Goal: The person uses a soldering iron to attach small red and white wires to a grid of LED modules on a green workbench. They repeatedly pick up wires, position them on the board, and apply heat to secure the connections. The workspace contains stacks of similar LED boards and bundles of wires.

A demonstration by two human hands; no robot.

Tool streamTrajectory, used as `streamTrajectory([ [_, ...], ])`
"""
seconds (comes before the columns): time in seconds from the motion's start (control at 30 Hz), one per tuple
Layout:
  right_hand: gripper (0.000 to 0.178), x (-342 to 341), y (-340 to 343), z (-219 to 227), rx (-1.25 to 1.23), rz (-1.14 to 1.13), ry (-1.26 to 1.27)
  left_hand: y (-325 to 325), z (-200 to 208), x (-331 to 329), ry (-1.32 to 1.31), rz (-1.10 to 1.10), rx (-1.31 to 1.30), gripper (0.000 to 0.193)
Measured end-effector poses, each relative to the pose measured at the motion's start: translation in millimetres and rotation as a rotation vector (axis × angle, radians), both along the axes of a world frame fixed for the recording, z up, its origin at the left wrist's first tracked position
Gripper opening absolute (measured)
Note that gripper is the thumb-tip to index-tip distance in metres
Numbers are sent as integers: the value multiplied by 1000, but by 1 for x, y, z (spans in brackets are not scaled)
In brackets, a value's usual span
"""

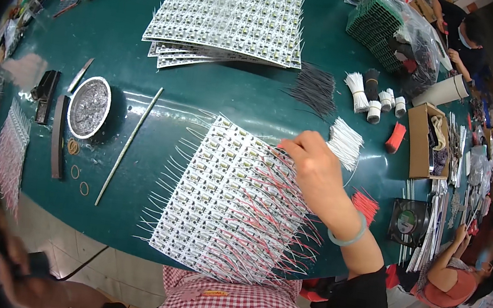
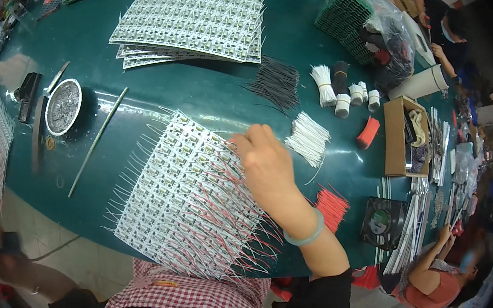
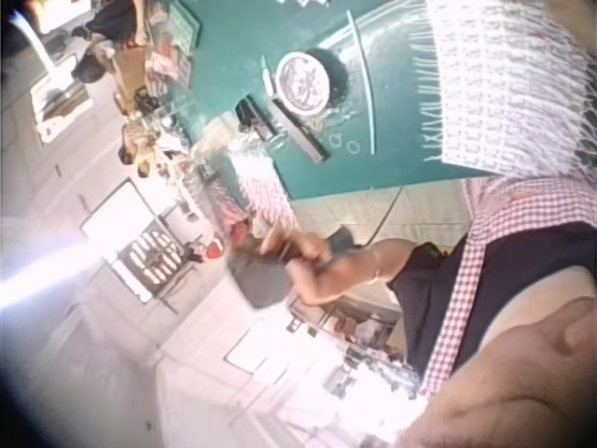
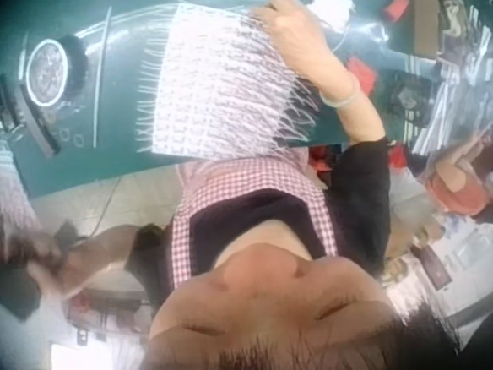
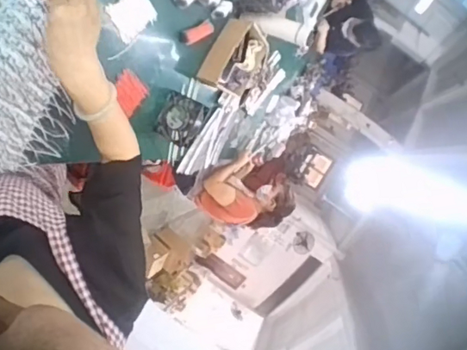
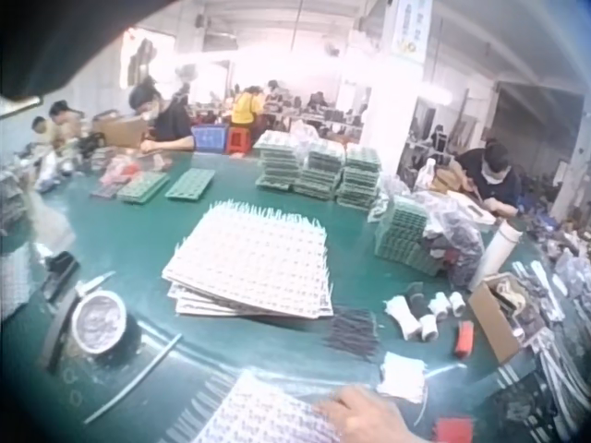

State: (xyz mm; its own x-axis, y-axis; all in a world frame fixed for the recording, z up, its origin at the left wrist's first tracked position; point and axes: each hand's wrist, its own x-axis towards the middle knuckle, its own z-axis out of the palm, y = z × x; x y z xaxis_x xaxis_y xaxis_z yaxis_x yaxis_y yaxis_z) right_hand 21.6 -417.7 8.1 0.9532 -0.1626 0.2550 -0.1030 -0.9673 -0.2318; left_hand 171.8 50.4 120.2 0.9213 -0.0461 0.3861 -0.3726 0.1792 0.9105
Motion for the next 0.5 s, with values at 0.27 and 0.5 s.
streamTrajectory([
  [0.27, 19, -62, -53, 66, -39, -309, -45, -81, -67, 6, 395, -254, -10, 57],
  [0.5, 18, -167, -58, 18, -132, -556, 285, -101, -82, 13, 421, -334, 32, 49],
])
